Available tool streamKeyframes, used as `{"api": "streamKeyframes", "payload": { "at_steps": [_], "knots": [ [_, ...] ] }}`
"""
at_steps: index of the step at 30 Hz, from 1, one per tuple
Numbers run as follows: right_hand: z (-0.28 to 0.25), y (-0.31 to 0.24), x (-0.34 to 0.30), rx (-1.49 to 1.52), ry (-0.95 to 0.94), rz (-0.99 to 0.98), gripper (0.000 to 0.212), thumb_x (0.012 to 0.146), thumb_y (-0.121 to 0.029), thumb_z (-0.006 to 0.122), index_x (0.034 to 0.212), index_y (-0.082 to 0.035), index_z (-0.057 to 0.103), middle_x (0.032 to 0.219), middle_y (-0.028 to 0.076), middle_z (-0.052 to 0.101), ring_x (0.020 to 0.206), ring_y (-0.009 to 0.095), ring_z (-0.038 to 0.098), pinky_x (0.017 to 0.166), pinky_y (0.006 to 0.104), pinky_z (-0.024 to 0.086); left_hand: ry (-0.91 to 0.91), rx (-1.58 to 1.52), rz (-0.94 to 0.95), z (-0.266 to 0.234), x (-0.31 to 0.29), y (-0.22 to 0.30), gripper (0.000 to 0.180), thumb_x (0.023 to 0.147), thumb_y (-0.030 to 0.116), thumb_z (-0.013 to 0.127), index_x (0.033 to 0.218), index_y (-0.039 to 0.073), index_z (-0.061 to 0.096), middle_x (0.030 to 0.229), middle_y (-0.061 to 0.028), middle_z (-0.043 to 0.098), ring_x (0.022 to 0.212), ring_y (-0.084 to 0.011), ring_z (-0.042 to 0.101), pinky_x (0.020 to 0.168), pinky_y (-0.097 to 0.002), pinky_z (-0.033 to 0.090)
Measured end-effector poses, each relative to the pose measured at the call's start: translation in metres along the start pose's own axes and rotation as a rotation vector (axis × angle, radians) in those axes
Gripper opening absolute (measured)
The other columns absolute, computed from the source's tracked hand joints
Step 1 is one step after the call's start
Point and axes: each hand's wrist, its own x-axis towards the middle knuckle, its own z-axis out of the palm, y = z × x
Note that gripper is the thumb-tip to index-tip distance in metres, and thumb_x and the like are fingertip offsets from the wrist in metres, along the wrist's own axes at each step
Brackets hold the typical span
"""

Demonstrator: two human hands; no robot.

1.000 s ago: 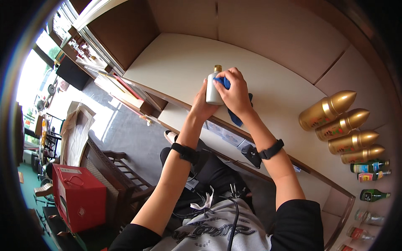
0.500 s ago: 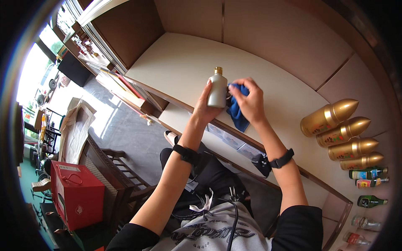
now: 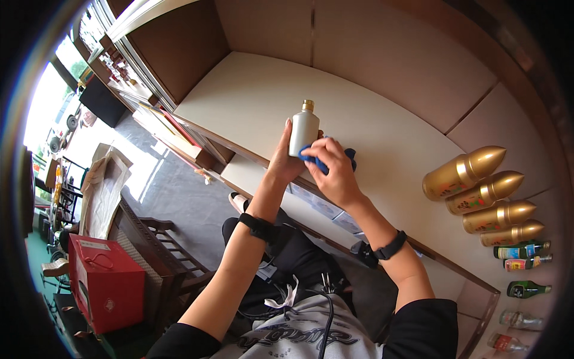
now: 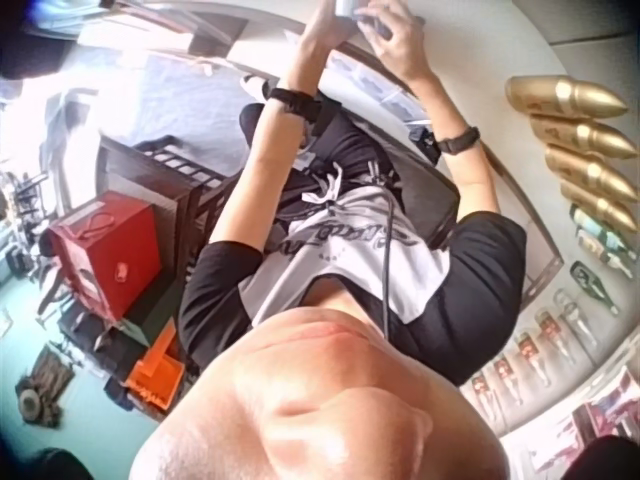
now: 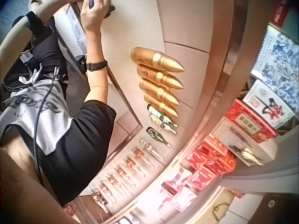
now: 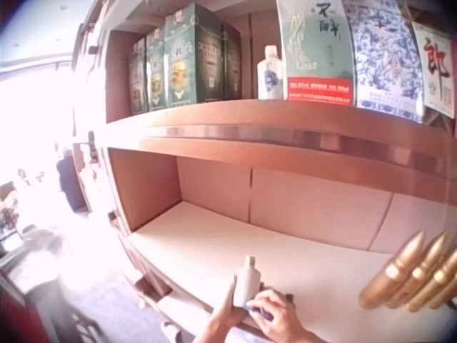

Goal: Using a cloth to wipe down store shelves and clean individual bottles.

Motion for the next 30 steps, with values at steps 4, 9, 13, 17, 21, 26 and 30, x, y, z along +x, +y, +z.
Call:
{"api": "streamKeyframes", "payload": {
  "at_steps": [4, 9, 13, 17, 21, 26, 30],
  "knots": [
    [-0.015, -0.001, -0.002, 0.039, -0.118, 0.034, 0.014, 0.077, -0.003, 0.064, 0.091, -0.005, 0.063, 0.09, 0.008, 0.056, 0.084, 0.022, 0.056, 0.077, 0.0309, 0.045, 0.032, 0.041, 0.016, 0.01, 0.0, 0.001, 0.06, 0.093, 0.055, 0.031, 0.125, 0.005, 0.044, 0.116, -0.0142, 0.054, 0.104, -0.0243, 0.054, 0.092, -0.0383, 0.045],
    [-0.027, 0.027, 0.033, 0.352, 0.28, 0.487, 0.015, 0.08, -0.009, 0.064, 0.089, 0.003, 0.063, 0.09, 0.006, 0.063, 0.083, 0.013, 0.058, 0.075, 0.0253, 0.046, 0.037, 0.01, -0.015, 0.005, 0.002, 0.0, 0.055, 0.094, 0.051, 0.033, 0.125, 0.007, 0.045, 0.11, -0.0099, 0.056, 0.096, -0.0214, 0.054, 0.086, -0.0356, 0.045],
    [-0.01, 0.039, 0.049, 0.188, 0.223, 0.277, 0.016, 0.08, -0.012, 0.065, 0.093, -0.002, 0.064, 0.09, 0.008, 0.06, 0.084, 0.02, 0.058, 0.079, 0.0282, 0.044, 0.046, -0.036, -0.011, 0.012, -0.001, 0.0, 0.053, 0.093, 0.051, 0.037, 0.123, 0.009, 0.047, 0.107, -0.0083, 0.056, 0.097, -0.0207, 0.054, 0.087, -0.0351, 0.045],
    [0.0, 0.022, 0.041, 0.008, 0.227, 0.143, 0.013, 0.08, -0.011, 0.066, 0.091, -0.004, 0.064, 0.089, 0.009, 0.057, 0.084, 0.022, 0.057, 0.078, 0.0299, 0.044, 0.186, 0.054, 0.009, 0.017, -0.005, -0.001, 0.049, 0.091, 0.049, 0.046, 0.119, 0.009, 0.048, 0.106, -0.0076, 0.056, 0.099, -0.0205, 0.054, 0.089, -0.0371, 0.044],
    [0.002, 0.005, 0.015, 0.103, 0.051, 0.129, 0.012, 0.078, -0.007, 0.067, 0.09, -0.004, 0.065, 0.089, 0.007, 0.057, 0.086, 0.02, 0.056, 0.079, 0.0283, 0.043, 0.189, -0.063, -0.02, 0.015, -0.006, 0.003, 0.048, 0.088, 0.046, 0.053, 0.117, 0.008, 0.047, 0.102, -0.0113, 0.056, 0.099, -0.0227, 0.055, 0.086, -0.0397, 0.046],
    [-0.004, -0.003, -0.006, 0.108, -0.11, 0.089, 0.011, 0.078, -0.006, 0.067, 0.088, -0.004, 0.064, 0.088, 0.007, 0.057, 0.084, 0.019, 0.056, 0.079, 0.0278, 0.044, 0.16, 0.007, 0.018, 0.006, -0.005, 0.004, 0.049, 0.087, 0.045, 0.053, 0.116, 0.007, 0.047, 0.099, -0.0138, 0.057, 0.093, -0.0249, 0.057, 0.084, -0.0391, 0.047],
    [-0.017, 0.015, 0.006, 0.153, 0.148, 0.215, 0.01, 0.082, -0.008, 0.065, 0.089, -0.001, 0.062, 0.088, 0.003, 0.059, 0.084, 0.012, 0.055, 0.08, 0.0243, 0.043, 0.117, -0.085, 0.027, 0.009, -0.004, 0.004, 0.048, 0.088, 0.042, 0.052, 0.12, 0.005, 0.047, 0.102, -0.0126, 0.057, 0.093, -0.0246, 0.057, 0.085, -0.038, 0.046]
  ]
}}
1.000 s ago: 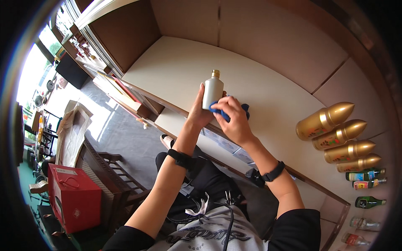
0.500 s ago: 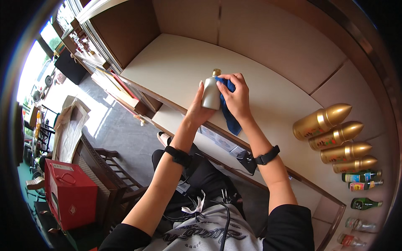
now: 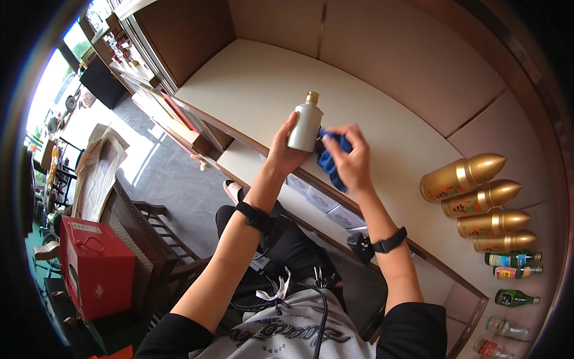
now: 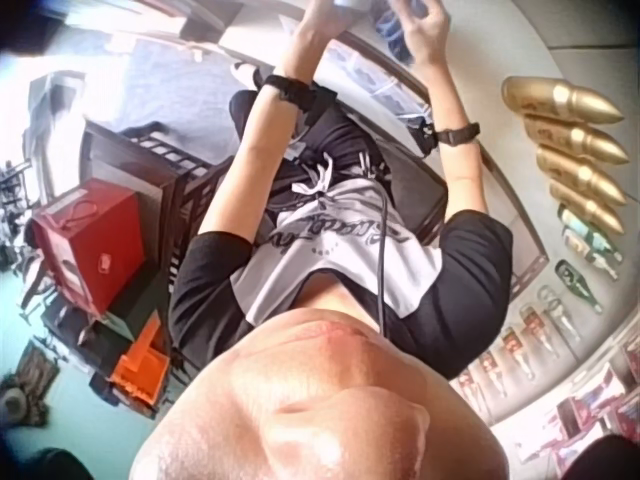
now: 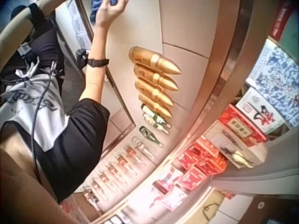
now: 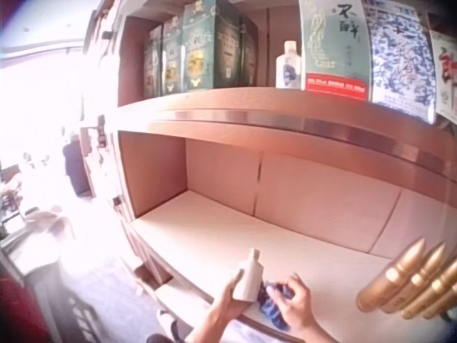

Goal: Using a cloth to wipe down store shelves and clean individual bottles.

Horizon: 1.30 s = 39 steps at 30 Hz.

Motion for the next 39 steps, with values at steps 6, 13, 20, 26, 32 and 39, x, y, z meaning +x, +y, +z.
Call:
{"api": "streamKeyframes", "payload": {
  "at_steps": [6, 13, 20, 26, 32, 39],
  "knots": [
    [0.008, 0.015, 0.045, 0.029, 0.203, 0.014, 0.013, 0.081, -0.01, 0.065, 0.09, -0.001, 0.063, 0.09, 0.007, 0.058, 0.084, 0.019, 0.057, 0.078, 0.0287, 0.045, -0.094, 0.009, -0.026, 0.009, 0.002, -0.004, 0.045, 0.093, 0.041, 0.045, 0.122, 0.007, 0.046, 0.104, -0.0089, 0.058, 0.095, -0.0209, 0.057, 0.086, -0.0325, 0.045],
    [0.02, -0.004, 0.021, -0.134, -0.049, -0.156, 0.012, 0.078, -0.005, 0.067, 0.09, -0.004, 0.065, 0.087, 0.008, 0.055, 0.081, 0.021, 0.055, 0.075, 0.0293, 0.045, -0.043, -0.025, -0.046, -0.001, 0.006, -0.004, 0.051, 0.094, 0.049, 0.038, 0.122, 0.008, 0.047, 0.109, -0.0073, 0.057, 0.1, -0.0183, 0.055, 0.091, -0.0341, 0.043],
    [0.015, -0.015, -0.008, -0.073, -0.261, -0.119, 0.014, 0.074, -0.002, 0.069, 0.086, -0.005, 0.065, 0.084, 0.007, 0.053, 0.08, 0.023, 0.055, 0.074, 0.0331, 0.045, -0.017, 0.028, -0.031, -0.003, 0.001, -0.001, 0.063, 0.088, 0.058, 0.044, 0.121, 0.005, 0.047, 0.105, -0.0136, 0.056, 0.099, -0.0241, 0.056, 0.09, -0.0381, 0.046],
    [-0.007, 0.006, 0.022, -0.032, 0.049, 0.161, 0.011, 0.079, -0.008, 0.066, 0.088, -0.001, 0.065, 0.086, 0.007, 0.061, 0.083, 0.019, 0.058, 0.077, 0.0292, 0.045, 0.019, 0.087, 0.015, 0.005, 0.004, -0.007, 0.06, 0.086, 0.049, 0.055, 0.122, 0.003, 0.046, 0.102, -0.0117, 0.057, 0.092, -0.0224, 0.057, 0.079, -0.0344, 0.046],
    [0.009, 0.007, 0.055, -0.106, 0.071, -0.046, 0.013, 0.078, -0.009, 0.066, 0.089, -0.002, 0.065, 0.088, 0.009, 0.06, 0.083, 0.022, 0.058, 0.077, 0.03, 0.045, -0.268, -0.007, -0.085, -0.006, 0.008, -0.003, 0.05, 0.093, 0.049, 0.039, 0.125, 0.011, 0.045, 0.115, -0.0132, 0.054, 0.101, -0.0225, 0.054, 0.088, -0.0384, 0.042],
    [0.014, -0.001, 0.038, -0.11, -0.171, -0.061, 0.013, 0.077, -0.006, 0.068, 0.09, -0.004, 0.069, 0.086, 0.005, 0.055, 0.082, 0.016, 0.054, 0.076, 0.0261, 0.044, -0.036, -0.042, -0.019, -0.004, 0.006, -0.008, 0.045, 0.093, 0.044, 0.045, 0.123, 0.009, 0.043, 0.108, -0.0085, 0.053, 0.1, -0.0206, 0.051, 0.091, -0.0388, 0.041]
  ]
}}
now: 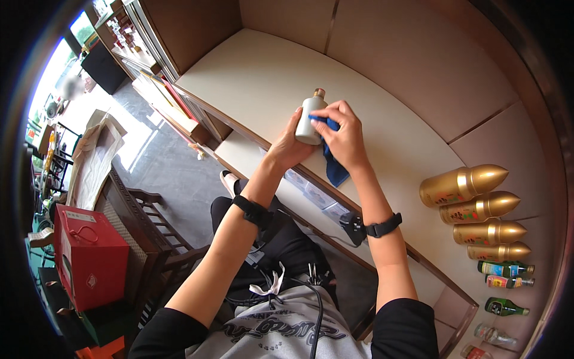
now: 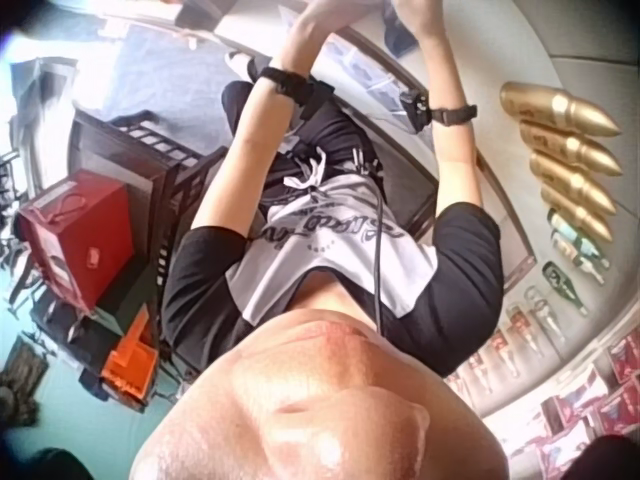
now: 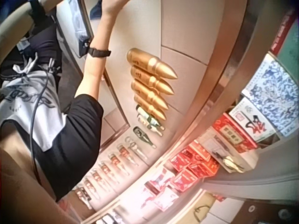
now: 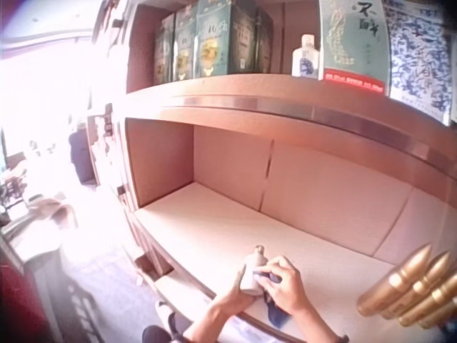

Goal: Using a cloth to wipe down store shelves and clean individual bottles.

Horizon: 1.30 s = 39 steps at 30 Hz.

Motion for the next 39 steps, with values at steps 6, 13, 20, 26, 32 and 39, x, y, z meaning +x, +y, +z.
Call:
{"api": "streamKeyframes", "payload": {
  "at_steps": [6, 13, 20, 26, 32, 39],
  "knots": [
    [-0.004, -0.014, -0.031, 0.039, -0.117, -0.015, 0.012, 0.076, -0.004, 0.069, 0.088, -0.004, 0.069, 0.083, 0.003, 0.053, 0.078, 0.015, 0.053, 0.073, 0.0255, 0.043, -0.087, 0.104, -0.015, -0.008, 0.001, 0.003, 0.056, 0.094, 0.049, 0.039, 0.126, 0.002, 0.04, 0.115, -0.0172, 0.051, 0.108, -0.0255, 0.051, 0.097, -0.0413, 0.04],
    [-0.021, 0.015, -0.01, 0.092, 0.306, 0.182, 0.015, 0.08, -0.013, 0.067, 0.09, -0.002, 0.068, 0.088, 0.007, 0.06, 0.082, 0.017, 0.058, 0.076, 0.0272, 0.045, -0.107, 0.126, 0.002, -0.001, 0.003, 0.0, 0.053, 0.096, 0.045, 0.034, 0.13, 0.005, 0.04, 0.119, -0.013, 0.053, 0.108, -0.026, 0.052, 0.092, -0.0381, 0.042],
    [0.009, 0.015, 0.0, 0.005, 0.265, 0.046, 0.014, 0.08, -0.011, 0.067, 0.093, -0.005, 0.067, 0.086, 0.007, 0.057, 0.08, 0.02, 0.056, 0.073, 0.0292, 0.045, -0.11, 0.033, 0.008, 0.003, 0.0, 0.002, 0.044, 0.097, 0.039, 0.036, 0.127, 0.007, 0.043, 0.114, -0.0097, 0.055, 0.104, -0.0227, 0.053, 0.09, -0.0365, 0.043],
    [0.015, -0.01, -0.027, -0.011, 0.116, -0.06, 0.015, 0.078, -0.006, 0.067, 0.093, -0.006, 0.068, 0.085, 0.007, 0.055, 0.079, 0.02, 0.055, 0.072, 0.0286, 0.045, -0.016, 0.064, 0.027, 0.007, -0.006, 0.004, 0.048, 0.091, 0.041, 0.049, 0.123, 0.005, 0.044, 0.107, -0.0112, 0.055, 0.104, -0.0217, 0.052, 0.097, -0.038, 0.04],
    [0.002, -0.015, -0.038, -0.014, 0.072, -0.05, 0.012, 0.08, -0.007, 0.066, 0.091, -0.004, 0.068, 0.086, 0.006, 0.056, 0.082, 0.018, 0.055, 0.074, 0.0266, 0.044, -0.054, 0.146, 0.028, 0.009, -0.003, 0.002, 0.054, 0.09, 0.045, 0.047, 0.123, 0.002, 0.045, 0.112, -0.0174, 0.056, 0.104, -0.0251, 0.055, 0.095, -0.0403, 0.042],
    [-0.004, 0.024, 0.006, 0.008, 0.396, 0.126, 0.015, 0.081, -0.012, 0.066, 0.092, -0.001, 0.065, 0.089, 0.009, 0.06, 0.084, 0.02, 0.058, 0.078, 0.0295, 0.045, -0.145, 0.039, -0.027, 0.005, -0.001, 0.003, 0.053, 0.09, 0.048, 0.044, 0.127, 0.01, 0.044, 0.117, -0.0117, 0.055, 0.109, -0.0233, 0.051, 0.088, -0.0329, 0.036]
  ]
}}
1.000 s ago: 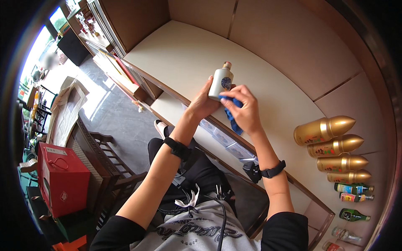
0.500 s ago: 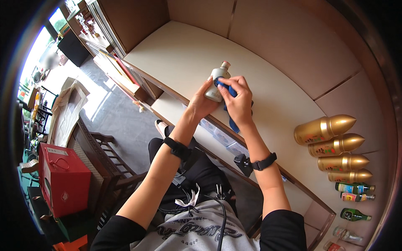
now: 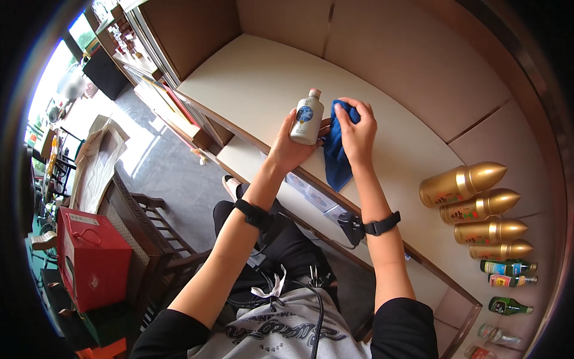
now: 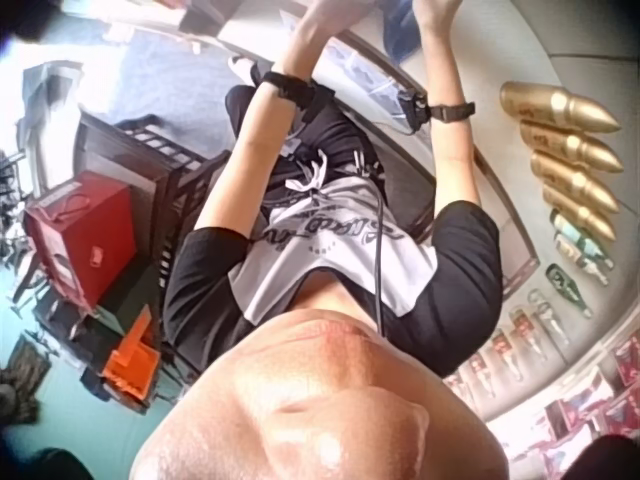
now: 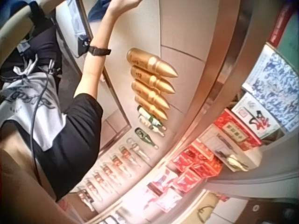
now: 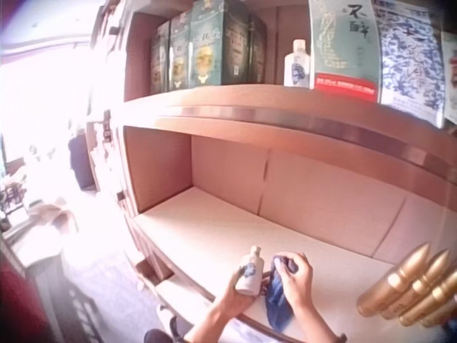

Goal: Using a cloth to wipe down store shelves and clean individual bottles.

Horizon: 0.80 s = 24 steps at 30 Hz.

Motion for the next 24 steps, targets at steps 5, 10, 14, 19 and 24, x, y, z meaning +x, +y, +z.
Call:
{"api": "streamKeyframes", "payload": {
  "at_steps": [5, 10, 14, 19, 24],
  "knots": [
    [0.019, -0.009, -0.007, -0.029, -0.094, -0.101, 0.015, 0.079, -0.012, 0.069, 0.09, -0.003, 0.065, 0.088, 0.009, 0.06, 0.082, 0.023, 0.059, 0.076, 0.0313, 0.046, 0.19, 0.034, 0.089, -0.001, 0.001, -0.006, 0.044, 0.09, 0.04, 0.051, 0.121, 0.01, 0.046, 0.111, -0.0092, 0.056, 0.106, -0.0214, 0.052, 0.093, -0.0387, 0.039],
    [0.013, -0.03, -0.033, -0.026, -0.241, -0.155, 0.012, 0.078, -0.006, 0.067, 0.089, -0.004, 0.066, 0.087, 0.008, 0.058, 0.081, 0.021, 0.057, 0.075, 0.0292, 0.045, 0.199, -0.123, 0.061, -0.005, -0.001, 0.001, 0.038, 0.09, 0.035, 0.053, 0.115, 0.007, 0.048, 0.104, -0.0074, 0.057, 0.099, -0.0198, 0.054, 0.092, -0.0369, 0.041],
    [0.0, -0.035, -0.053, -0.073, -0.316, -0.239, 0.012, 0.076, -0.004, 0.068, 0.088, -0.004, 0.066, 0.086, 0.008, 0.058, 0.082, 0.02, 0.058, 0.073, 0.0291, 0.046, 0.18, -0.049, 0.045, -0.002, -0.004, 0.004, 0.043, 0.089, 0.039, 0.052, 0.115, 0.005, 0.049, 0.102, -0.0104, 0.058, 0.094, -0.0212, 0.057, 0.087, -0.039, 0.045],
    [-0.014, -0.045, -0.04, 0.092, -0.323, 0.02, 0.014, 0.077, -0.006, 0.068, 0.09, -0.002, 0.064, 0.085, 0.006, 0.061, 0.08, 0.016, 0.058, 0.074, 0.0274, 0.046, 0.184, -0.055, 0.03, 0.002, -0.003, 0.003, 0.047, 0.09, 0.042, 0.047, 0.122, 0.007, 0.045, 0.11, -0.0121, 0.057, 0.103, -0.0265, 0.055, 0.087, -0.0405, 0.044],
    [-0.004, -0.012, 0.0, 0.033, -0.008, -0.046, 0.018, 0.077, -0.012, 0.07, 0.089, -0.001, 0.061, 0.082, 0.005, 0.062, 0.075, 0.015, 0.057, 0.073, 0.0273, 0.046, -0.001, 0.014, 0.01, -0.003, 0.0, 0.001, 0.042, 0.091, 0.041, 0.045, 0.123, 0.014, 0.046, 0.11, -0.0101, 0.058, 0.106, -0.0234, 0.054, 0.083, -0.0376, 0.043]
  ]
}}
